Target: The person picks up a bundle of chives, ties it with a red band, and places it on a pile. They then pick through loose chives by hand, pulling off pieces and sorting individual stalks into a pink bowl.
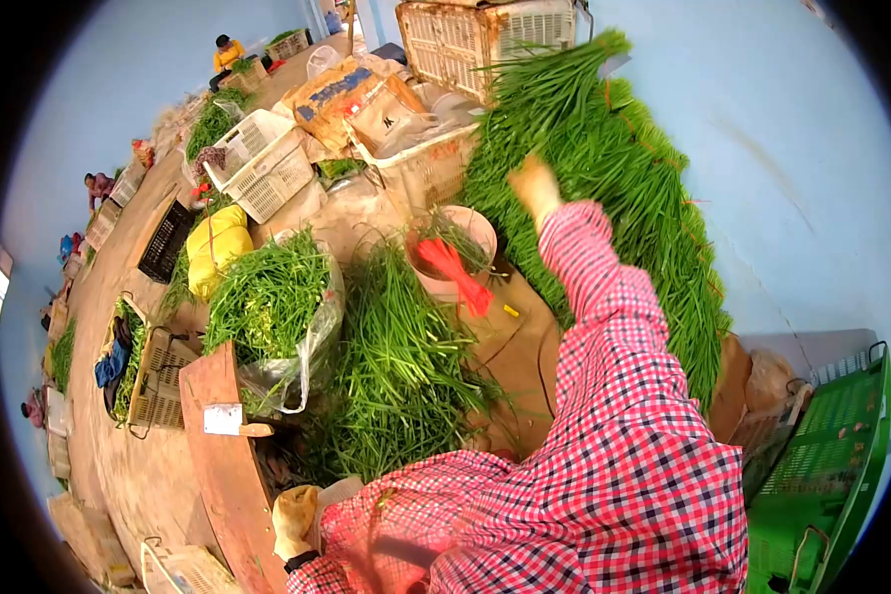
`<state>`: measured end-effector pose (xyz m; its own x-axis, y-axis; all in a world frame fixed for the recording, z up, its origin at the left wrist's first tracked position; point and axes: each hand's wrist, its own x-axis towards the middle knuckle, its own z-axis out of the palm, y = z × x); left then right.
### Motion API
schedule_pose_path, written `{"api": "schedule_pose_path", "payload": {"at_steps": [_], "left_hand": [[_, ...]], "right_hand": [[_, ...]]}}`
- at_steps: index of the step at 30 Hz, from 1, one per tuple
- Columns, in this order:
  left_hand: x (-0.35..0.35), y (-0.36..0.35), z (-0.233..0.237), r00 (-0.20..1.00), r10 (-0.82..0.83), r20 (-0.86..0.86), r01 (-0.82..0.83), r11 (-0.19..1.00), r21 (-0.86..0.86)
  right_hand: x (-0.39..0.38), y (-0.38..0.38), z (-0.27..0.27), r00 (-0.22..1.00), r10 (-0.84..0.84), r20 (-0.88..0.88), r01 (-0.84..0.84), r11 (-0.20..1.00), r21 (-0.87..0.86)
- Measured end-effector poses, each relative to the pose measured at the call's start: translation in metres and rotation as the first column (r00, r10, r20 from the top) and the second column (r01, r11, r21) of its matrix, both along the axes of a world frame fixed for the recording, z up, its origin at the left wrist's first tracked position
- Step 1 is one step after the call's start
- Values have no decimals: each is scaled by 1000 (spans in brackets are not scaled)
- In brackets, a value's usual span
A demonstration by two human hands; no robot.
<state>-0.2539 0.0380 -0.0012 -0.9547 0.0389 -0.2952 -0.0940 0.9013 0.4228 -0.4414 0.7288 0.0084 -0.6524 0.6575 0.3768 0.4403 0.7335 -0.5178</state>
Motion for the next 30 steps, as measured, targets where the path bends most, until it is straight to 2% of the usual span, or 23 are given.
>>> {"api": "schedule_pose_path", "payload": {"at_steps": [1, 2, 3, 4, 5, 6, 8, 11, 14, 18, 19, 21, 23, 24, 25, 27, 28, 30], "left_hand": [[0, 1, 1, 1000, -12, -1, 12, 1000, 9], [0, -1, 0, 1000, -17, -3, 17, 1000, 20], [0, -2, 1, 1000, -19, -10, 19, 999, 35], [0, -2, 5, 1000, 7, 28, -8, 999, 46], [1, -1, 5, 1000, 5, 2, -5, 999, 53], [3, -1, 5, 1000, 2, -23, -1, 998, 60], [5, -1, 5, 998, -12, -65, 17, 998, 68], [4, -10, -7, 995, -41, -92, 47, 997, 67], [5, -10, -8, 997, -19, -78, 24, 997, 71], [10, -16, -17, 989, -8, -147, 18, 997, 70], [12, -15, -15, 992, 10, -123, 0, 996, 84], [14, -12, -6, 997, 43, -72, -35, 993, 109], [18, -17, -9, 991, -5, -132, 15, 997, 71], [19, -18, -11, 991, -6, -134, 13, 999, 50], [20, -19, -13, 991, -9, -134, 13, 1000, 27], [21, -23, -19, 995, 20, -96, -19, 1000, 11], [21, -22, -19, 995, 28, -96, -27, 999, 21], [23, -22, -23, 992, 23, -126, -23, 1000, 5]], "right_hand": [[-16, 19, -89, 946, 154, 286, -225, 945, 236], [-17, 21, -180, 943, 223, 247, -309, 862, 401], [-3, 4, -214, 751, 301, 587, -549, 778, 304], [13, -15, -245, 446, 320, 836, -726, 676, 128], [36, -10, -313, 519, 523, 676, -837, 473, 277], [64, -35, -325, 446, 524, 725, -854, 493, 169], [106, -86, -310, 305, 466, 830, -805, 592, -37], [151, -151, -290, 207, 408, 889, -755, 645, -120], [182, -194, -279, 202, 458, 866, -755, 636, -160], [215, -228, -299, 273, 632, 725, -739, 621, -263], [221, -235, -303, 275, 663, 696, -756, 597, -270], [222, -244, -311, 164, 636, 754, -867, 458, -198], [221, -263, -297, -19, 438, 899, -982, 161, -99], [221, -282, -236, -43, 348, 936, -965, 227, -129], [221, -282, -240, -29, 487, 873, -945, 272, -183], [228, -292, -257, 40, 287, 957, -999, 32, 32], [225, -295, -269, 50, 369, 928, -993, 119, 6], [227, -314, -261, -8, 275, 961, -987, 154, -52]]}}
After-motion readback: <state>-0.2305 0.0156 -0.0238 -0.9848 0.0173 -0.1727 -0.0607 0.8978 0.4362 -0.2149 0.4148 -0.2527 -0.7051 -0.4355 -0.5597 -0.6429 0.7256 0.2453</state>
